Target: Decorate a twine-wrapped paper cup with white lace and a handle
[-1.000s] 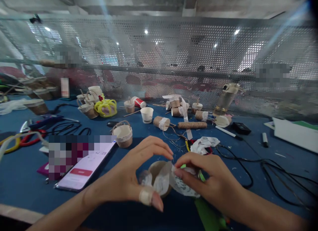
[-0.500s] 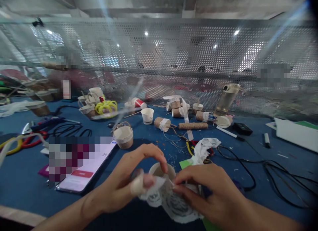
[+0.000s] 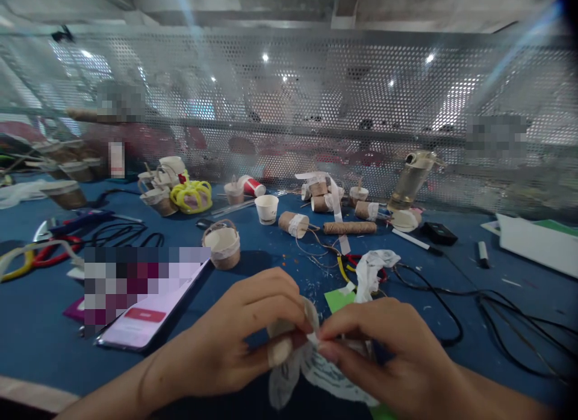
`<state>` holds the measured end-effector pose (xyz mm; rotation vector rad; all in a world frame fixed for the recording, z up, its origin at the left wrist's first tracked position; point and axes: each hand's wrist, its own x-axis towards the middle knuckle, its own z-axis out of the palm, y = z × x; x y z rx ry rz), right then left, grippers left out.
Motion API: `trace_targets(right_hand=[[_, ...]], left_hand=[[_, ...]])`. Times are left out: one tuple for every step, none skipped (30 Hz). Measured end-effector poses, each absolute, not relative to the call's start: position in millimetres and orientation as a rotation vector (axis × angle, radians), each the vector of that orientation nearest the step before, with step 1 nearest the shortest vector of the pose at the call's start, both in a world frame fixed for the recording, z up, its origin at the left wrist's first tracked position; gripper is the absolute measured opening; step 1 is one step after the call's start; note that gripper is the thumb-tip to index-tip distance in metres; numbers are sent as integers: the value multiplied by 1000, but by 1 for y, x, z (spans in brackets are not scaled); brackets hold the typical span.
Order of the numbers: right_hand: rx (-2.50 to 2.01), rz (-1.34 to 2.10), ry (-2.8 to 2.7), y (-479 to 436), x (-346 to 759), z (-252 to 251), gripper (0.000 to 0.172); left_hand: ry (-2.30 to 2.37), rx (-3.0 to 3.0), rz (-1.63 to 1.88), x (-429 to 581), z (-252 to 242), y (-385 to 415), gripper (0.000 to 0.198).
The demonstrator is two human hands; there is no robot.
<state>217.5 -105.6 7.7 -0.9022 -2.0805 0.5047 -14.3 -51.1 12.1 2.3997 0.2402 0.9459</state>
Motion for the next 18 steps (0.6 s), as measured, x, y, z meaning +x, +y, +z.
trace_targets(right_hand=[[-906,520,-2082,-106,218,8,7],[-910,532,-2089,-105,218,9,9],[-916,545,-2103,-106,218,9,10],[-918,556,-2123,-106,218,9,11],[-915,564,-2144,-106,218,9,12],[-913,568,-2165,-106,218,9,13],[-910,566,-2181,-107,218,9,14],[-909,562,-2190,-108,218,10,14],[-906,555,-2195,-110,218,11,14],[-896,559,-2209,-111,218,12,13],[-880,573,-2231,-113,218,13,11],[-857,600,-2253,-114,218,14,9],[-826,631,-2268,-115,217,15,8],[-799,653,-2263,-115,217,15,7],[-780,655,-2231,-115,216,15,7],[-773,636,-2184,-115,214,13,6],[-778,605,-2133,-114,213,12,6],[-791,575,-2091,-114,212,9,6]], left_hand=[[234,2377,918,-15,15,-51,16],[227,2347,881,-16,17,-51,13],[223,2305,843,-17,19,-51,11],[220,2249,804,-18,20,-52,8],[214,2181,766,-20,21,-53,7],[204,2105,731,-22,22,-53,8],[193,2032,707,-24,23,-53,10],[178,1974,694,-25,24,-53,14],[168,1943,691,-27,24,-52,19],[163,1939,702,-28,25,-51,23],[170,1964,717,-29,26,-49,27],[185,2006,732,-29,26,-47,30],[190,2055,743,-29,25,-45,31],[206,2114,731,-29,25,-43,31],[201,2164,744,-28,23,-42,30],[216,2216,725,-27,21,-42,30],[204,2242,761,-26,20,-44,33],[239,2278,753,-25,18,-46,39]])
